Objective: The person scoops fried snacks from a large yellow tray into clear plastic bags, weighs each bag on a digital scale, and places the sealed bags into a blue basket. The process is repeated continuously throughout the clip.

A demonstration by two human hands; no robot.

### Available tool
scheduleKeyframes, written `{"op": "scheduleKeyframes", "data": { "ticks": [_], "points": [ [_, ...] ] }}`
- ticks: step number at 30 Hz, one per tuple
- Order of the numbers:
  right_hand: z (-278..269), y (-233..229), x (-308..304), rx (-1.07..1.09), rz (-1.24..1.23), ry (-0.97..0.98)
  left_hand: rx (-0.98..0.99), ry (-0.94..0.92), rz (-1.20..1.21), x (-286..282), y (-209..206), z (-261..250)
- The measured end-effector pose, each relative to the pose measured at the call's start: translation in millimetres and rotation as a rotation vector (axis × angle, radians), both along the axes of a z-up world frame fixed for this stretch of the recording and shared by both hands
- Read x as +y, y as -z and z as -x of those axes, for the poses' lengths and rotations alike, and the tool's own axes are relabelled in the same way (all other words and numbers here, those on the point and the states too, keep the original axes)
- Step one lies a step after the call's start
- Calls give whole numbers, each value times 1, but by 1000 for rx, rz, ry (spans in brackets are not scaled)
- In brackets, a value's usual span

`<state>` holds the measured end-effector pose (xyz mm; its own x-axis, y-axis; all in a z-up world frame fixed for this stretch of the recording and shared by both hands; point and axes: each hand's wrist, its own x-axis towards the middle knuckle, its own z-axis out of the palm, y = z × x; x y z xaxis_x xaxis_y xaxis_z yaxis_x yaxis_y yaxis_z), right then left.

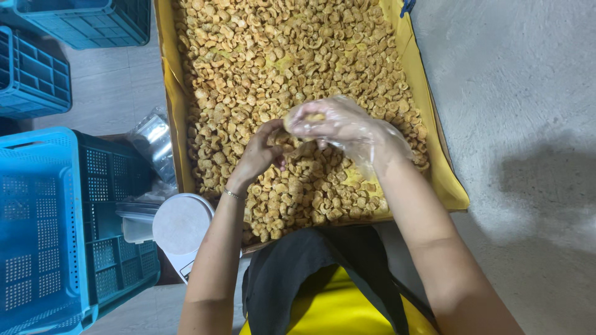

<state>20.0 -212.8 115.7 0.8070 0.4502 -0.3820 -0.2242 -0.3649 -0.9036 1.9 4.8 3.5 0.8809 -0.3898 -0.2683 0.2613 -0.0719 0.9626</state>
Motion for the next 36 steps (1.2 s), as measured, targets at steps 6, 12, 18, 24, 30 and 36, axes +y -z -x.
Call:
{"op": "scheduleKeyframes", "data": {
  "ticks": [6,12,18,24,30,36],
  "points": [
    [-13,-12,18,-123,1,41,37,-60,110,-2,1,2],
    [4,12,-28,-53,-286,365,-189,-74,-20,4,-28,24],
    [-7,185,-90,358,696,-66,-113,-58,-155,13,-36,11],
    [71,324,-141,582,798,122,-88,-130,-170,25,-35,17],
    [66,304,-85,482,634,243,-152,-62,-102,26,-48,25],
    [19,134,-50,183,64,137,-126,-45,-147,21,-34,9]
  ]
}}
